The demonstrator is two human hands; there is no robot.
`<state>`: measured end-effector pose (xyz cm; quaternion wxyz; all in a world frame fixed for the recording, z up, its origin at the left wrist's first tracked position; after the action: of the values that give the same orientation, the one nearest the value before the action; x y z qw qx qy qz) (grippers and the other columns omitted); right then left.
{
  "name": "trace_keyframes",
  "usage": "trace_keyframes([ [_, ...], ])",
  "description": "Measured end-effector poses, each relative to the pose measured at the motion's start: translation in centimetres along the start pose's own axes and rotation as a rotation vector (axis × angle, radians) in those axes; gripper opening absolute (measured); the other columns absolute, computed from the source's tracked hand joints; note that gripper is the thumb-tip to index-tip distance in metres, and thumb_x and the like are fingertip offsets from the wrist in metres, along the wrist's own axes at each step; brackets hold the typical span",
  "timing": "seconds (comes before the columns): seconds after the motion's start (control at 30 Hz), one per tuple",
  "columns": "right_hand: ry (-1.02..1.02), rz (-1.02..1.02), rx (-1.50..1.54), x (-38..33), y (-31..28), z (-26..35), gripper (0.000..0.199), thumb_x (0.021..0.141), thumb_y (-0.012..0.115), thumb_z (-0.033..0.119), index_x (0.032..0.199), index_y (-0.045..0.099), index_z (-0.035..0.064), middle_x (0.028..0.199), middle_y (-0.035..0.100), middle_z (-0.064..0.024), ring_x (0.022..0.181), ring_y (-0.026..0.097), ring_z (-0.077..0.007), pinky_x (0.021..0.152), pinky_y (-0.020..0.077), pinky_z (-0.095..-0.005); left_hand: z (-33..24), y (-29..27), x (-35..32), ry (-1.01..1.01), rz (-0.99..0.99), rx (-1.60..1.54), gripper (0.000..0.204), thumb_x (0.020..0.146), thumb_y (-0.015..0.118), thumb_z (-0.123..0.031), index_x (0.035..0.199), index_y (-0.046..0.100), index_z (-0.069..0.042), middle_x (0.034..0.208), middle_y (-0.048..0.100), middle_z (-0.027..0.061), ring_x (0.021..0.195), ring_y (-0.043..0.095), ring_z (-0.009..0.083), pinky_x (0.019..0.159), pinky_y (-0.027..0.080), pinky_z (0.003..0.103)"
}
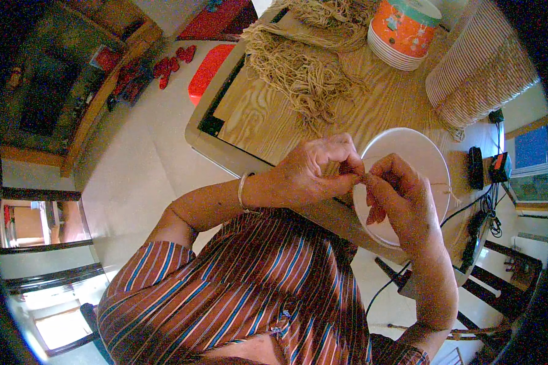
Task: Threading and tying elastic bands through holes in paper cups.
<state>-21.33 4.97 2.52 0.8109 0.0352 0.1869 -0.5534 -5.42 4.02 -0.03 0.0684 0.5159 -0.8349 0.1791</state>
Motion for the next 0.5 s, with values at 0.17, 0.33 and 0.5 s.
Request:
trace_keyframes([
  [0.17, 0.036, 0.037, 0.095, 0.2, -0.2, -0.4, 0.015, 0.094, 0.057, 0.018, 0.089, 0.056, 0.0039, 0.064, 0.054, -0.0006, 0.053, 0.052, -0.0087, 0.047, 0.0427, -0.0233, 0.2, -0.2, 0.2, 0.098, -0.046, -0.095, 0.009, 0.08, 0.065, -0.003, 0.088, 0.064, -0.001, 0.084, 0.056, 0.0067, 0.08, 0.057, 0.0155, 0.072, 0.046, 0.028],
  [0.33, 0.03, 0.071, 0.173, 0.5, 0.0, -0.6, 0.01, 0.094, 0.056, 0.013, 0.091, 0.055, 0.0038, 0.07, 0.058, -0.0034, 0.057, 0.056, -0.0105, 0.053, 0.0459, -0.0237, 1.1, 0.0, 0.0, -0.007, 0.06, -0.25, 0.012, 0.081, 0.064, -0.005, 0.092, 0.067, -0.004, 0.087, 0.057, 0.0033, 0.088, 0.056, 0.0148, 0.081, 0.044, 0.028],
  [0.5, -0.056, 0.029, 0.195, 0.4, 0.0, -0.4, 0.006, 0.093, 0.056, 0.007, 0.093, 0.052, 0.0026, 0.076, 0.061, -0.0063, 0.063, 0.058, -0.0125, 0.06, 0.0492, -0.0249, 1.1, -0.2, 0.2, -0.062, 0.089, -0.291, 0.012, 0.083, 0.065, -0.008, 0.093, 0.068, -0.003, 0.087, 0.055, 0.0018, 0.086, 0.054, 0.0128, 0.08, 0.042, 0.026],
])
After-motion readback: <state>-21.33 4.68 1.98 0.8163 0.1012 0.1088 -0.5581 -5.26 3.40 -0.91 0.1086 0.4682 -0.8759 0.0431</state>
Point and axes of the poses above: each hand's wrist, its own x-axis towards the middle knuckle, its own y-axis out of the palm, z = x × y, the point moved 5 cm from there along x, towards the middle knuckle
